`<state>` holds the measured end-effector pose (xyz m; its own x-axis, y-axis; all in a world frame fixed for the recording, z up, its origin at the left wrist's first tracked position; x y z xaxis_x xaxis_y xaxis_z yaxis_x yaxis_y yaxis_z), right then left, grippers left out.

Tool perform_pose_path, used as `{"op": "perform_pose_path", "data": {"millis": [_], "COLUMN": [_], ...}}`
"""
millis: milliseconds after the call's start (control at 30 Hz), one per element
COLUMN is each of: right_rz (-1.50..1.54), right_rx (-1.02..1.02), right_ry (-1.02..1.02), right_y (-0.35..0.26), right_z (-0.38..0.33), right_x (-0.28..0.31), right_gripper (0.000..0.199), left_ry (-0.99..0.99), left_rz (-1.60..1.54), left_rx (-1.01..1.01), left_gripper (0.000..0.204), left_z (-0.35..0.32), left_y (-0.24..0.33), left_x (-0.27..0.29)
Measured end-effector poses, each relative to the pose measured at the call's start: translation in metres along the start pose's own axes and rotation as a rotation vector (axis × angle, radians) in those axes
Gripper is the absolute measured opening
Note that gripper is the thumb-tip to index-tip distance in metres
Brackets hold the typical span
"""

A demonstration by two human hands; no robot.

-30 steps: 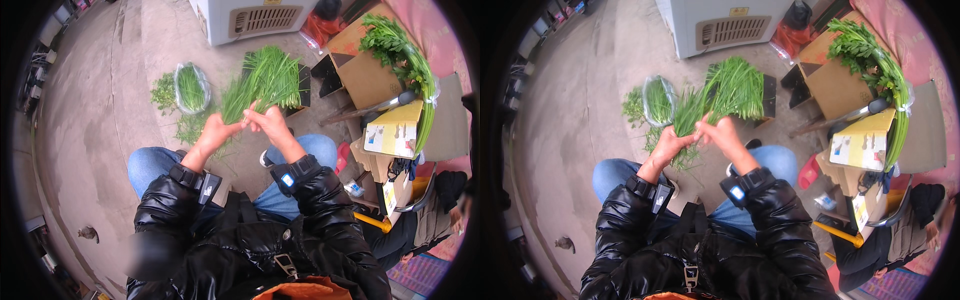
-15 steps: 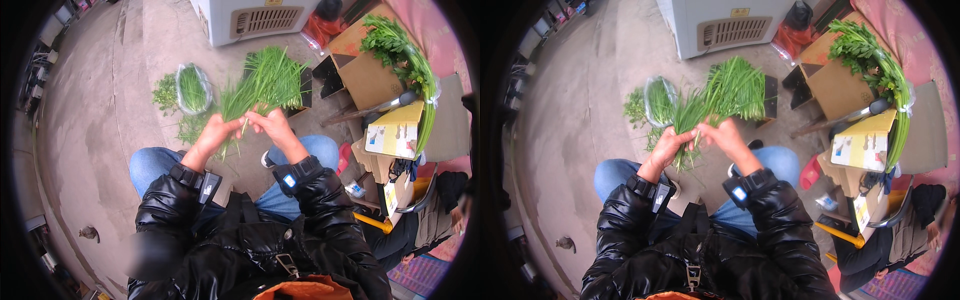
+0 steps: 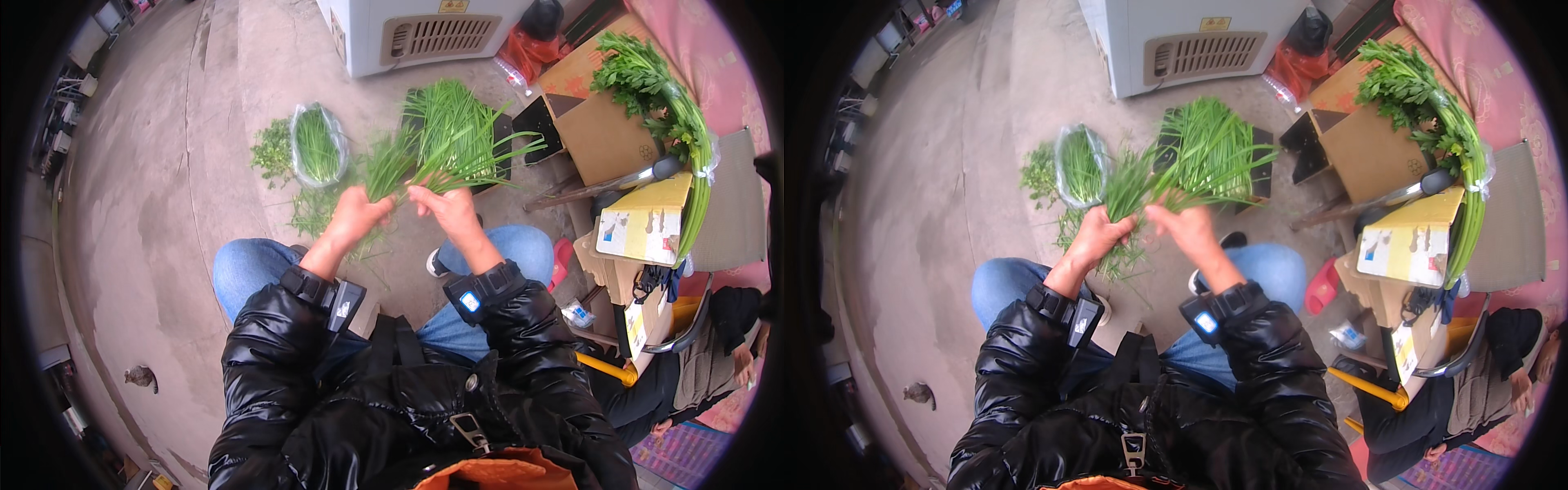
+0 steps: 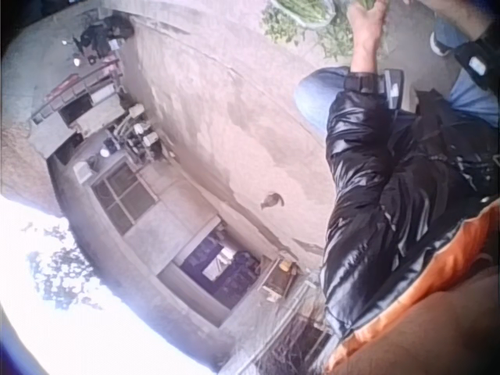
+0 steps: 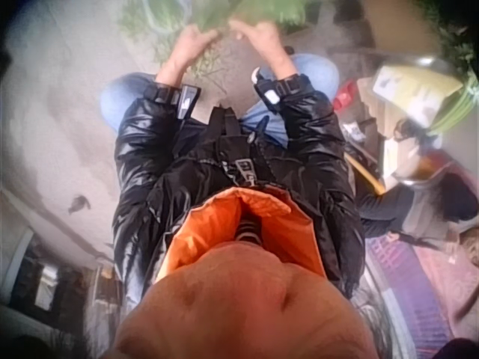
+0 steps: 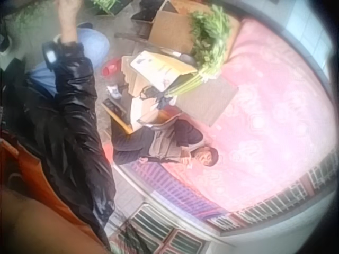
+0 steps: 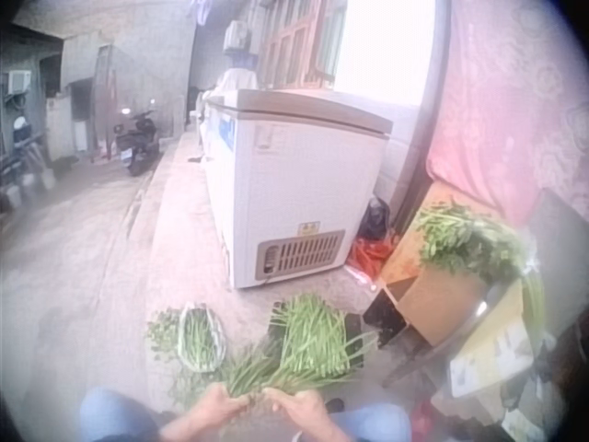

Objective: The person sits on the ground and repeatedly gathers green leafy vegetables into bundles, aligning the stems and securing them with a thin tie. The person places each completed bundle on a nearby surface and continues with the next batch.

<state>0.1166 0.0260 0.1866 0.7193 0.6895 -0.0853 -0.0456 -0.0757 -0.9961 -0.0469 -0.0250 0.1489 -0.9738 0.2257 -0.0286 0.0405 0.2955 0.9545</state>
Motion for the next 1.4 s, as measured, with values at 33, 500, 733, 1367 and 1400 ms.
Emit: {"op": "perform_pose_path", "data": {"millis": [33, 500, 733, 1367, 1400], "right_rz": [-0.008, 0.144, 0.233, 0.223, 0.196], "right_rx": [0.010, 0.074, -0.006, -0.137, -0.167], "right_ry": [0.010, 0.188, 0.116, 0.042, 0.015], "right_y": [0.000, -0.015, -0.009, -0.003, -0.002], "right_z": [0.000, -0.002, -0.002, -0.002, -0.002], "right_x": [0.000, 0.015, 0.013, 0.012, 0.012], "right_gripper": [0.009, 0.012, 0.013, 0.014, 0.014], "left_ry": [0.009, 0.117, -0.065, 0.095, 0.093], "left_rz": [0.035, 0.300, -0.130, -0.548, -0.587], "left_rx": [0.007, 0.116, -0.042, -0.128, -0.136], "left_gripper": [0.020, 0.027, 0.023, 0.030, 0.030], "left_z": [0.001, 0.001, -0.005, -0.005, -0.005], "left_y": [-0.003, -0.017, 0.004, 0.009, 0.010], "left_x": [0.001, 0.014, -0.002, 0.006, 0.006]}}
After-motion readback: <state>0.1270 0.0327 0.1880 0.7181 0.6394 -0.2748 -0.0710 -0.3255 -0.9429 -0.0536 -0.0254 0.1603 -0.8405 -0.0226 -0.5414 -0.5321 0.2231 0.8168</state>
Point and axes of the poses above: each hand's wrist, its own z-axis towards the middle knuckle, its own x-axis out of the back of the hand, y = z × x, the point moved 2 cm from there along z, towards the middle knuckle, and after that the axes turned 15 degrees about -y, right-handed, at the moved point
